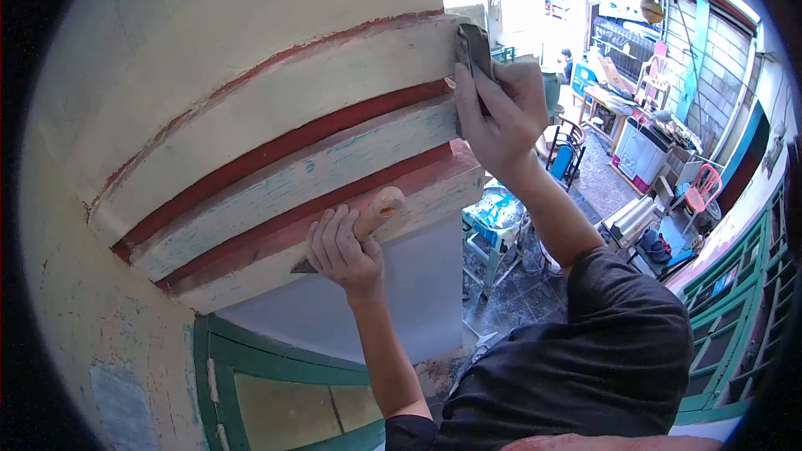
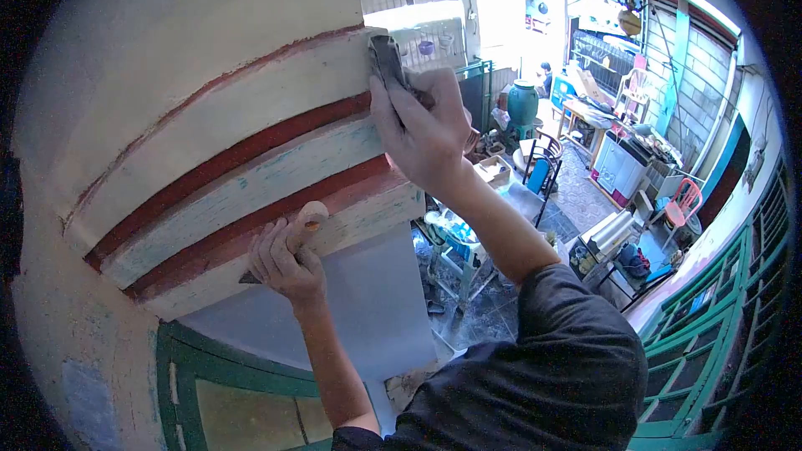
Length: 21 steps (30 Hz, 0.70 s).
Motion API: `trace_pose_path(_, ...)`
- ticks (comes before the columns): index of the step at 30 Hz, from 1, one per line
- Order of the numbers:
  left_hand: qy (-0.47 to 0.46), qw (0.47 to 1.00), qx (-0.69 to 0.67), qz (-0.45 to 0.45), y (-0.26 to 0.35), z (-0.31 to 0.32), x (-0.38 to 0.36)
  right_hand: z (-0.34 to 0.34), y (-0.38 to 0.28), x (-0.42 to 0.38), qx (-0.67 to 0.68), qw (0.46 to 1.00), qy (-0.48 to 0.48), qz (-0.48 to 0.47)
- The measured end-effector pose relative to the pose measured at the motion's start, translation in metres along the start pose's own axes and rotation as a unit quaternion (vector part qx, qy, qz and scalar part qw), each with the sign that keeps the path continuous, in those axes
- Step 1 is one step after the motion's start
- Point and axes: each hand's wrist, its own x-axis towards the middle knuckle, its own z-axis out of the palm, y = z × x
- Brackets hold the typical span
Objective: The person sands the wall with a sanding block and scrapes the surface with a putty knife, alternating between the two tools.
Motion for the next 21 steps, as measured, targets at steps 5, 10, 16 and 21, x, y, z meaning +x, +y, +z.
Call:
trace_pose_path(5, -0.014, 1.0, -0.005, -0.002, 0.0, -0.001, -0.002, 0.022, 0.03, 0.055, -0.026, 0.995, 0.066, -0.065)
trace_pose_path(10, -0.006, 1.0, 0.002, 0.0, 0.0, 0.0, -0.002, 0.002, 0.001, 0.005, -0.019, 0.999, 0.03, -0.036)
trace_pose_path(16, -0.009, 1.0, -0.002, 0.003, -0.002, 0.0, -0.004, 0.018, 0.017, 0.035, -0.011, 0.997, 0.042, -0.061)
trace_pose_path(21, -0.006, 1.0, -0.003, -0.005, 0.002, -0.003, 0.0, 0.005, -0.001, 0.01, -0.037, 0.999, -0.004, -0.031)
